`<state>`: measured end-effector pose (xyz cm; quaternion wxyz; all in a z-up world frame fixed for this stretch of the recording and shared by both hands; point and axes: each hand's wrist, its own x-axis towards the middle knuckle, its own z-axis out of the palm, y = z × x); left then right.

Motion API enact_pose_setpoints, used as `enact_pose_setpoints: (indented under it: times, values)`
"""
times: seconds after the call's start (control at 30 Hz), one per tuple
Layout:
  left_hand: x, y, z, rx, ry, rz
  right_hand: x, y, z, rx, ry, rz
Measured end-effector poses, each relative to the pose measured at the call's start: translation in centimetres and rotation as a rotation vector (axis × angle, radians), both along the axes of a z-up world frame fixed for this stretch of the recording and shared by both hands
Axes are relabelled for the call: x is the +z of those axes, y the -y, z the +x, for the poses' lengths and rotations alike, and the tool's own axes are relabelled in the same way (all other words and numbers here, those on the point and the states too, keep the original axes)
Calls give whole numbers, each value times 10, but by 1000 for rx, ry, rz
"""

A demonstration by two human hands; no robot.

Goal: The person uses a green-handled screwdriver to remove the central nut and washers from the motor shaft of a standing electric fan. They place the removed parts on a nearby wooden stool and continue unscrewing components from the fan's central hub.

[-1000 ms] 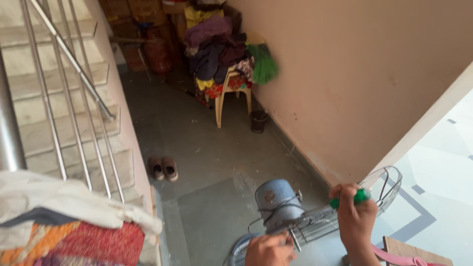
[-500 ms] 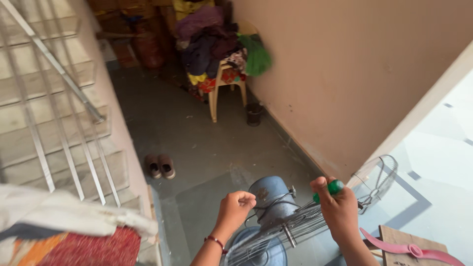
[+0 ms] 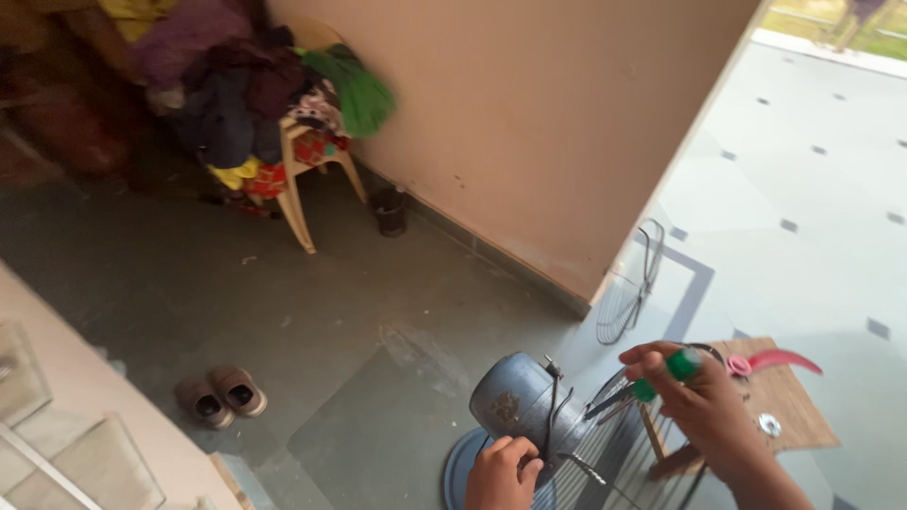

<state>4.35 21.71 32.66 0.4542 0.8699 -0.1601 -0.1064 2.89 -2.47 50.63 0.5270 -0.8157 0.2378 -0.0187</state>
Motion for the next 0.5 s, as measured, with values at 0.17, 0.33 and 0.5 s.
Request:
enact_pose_setpoints:
  times: [0.17,0.33,0.5]
  values:
    - [0,-16,10,-86,70,-134,-2,-5,-12,-50,52,-2]
    - [5,-25,23,177,-151,-267,-1,-5,-15,-34,92,84]
    - [13,-23,32,156,215,-217,-1,-6,-10,29,136,-43]
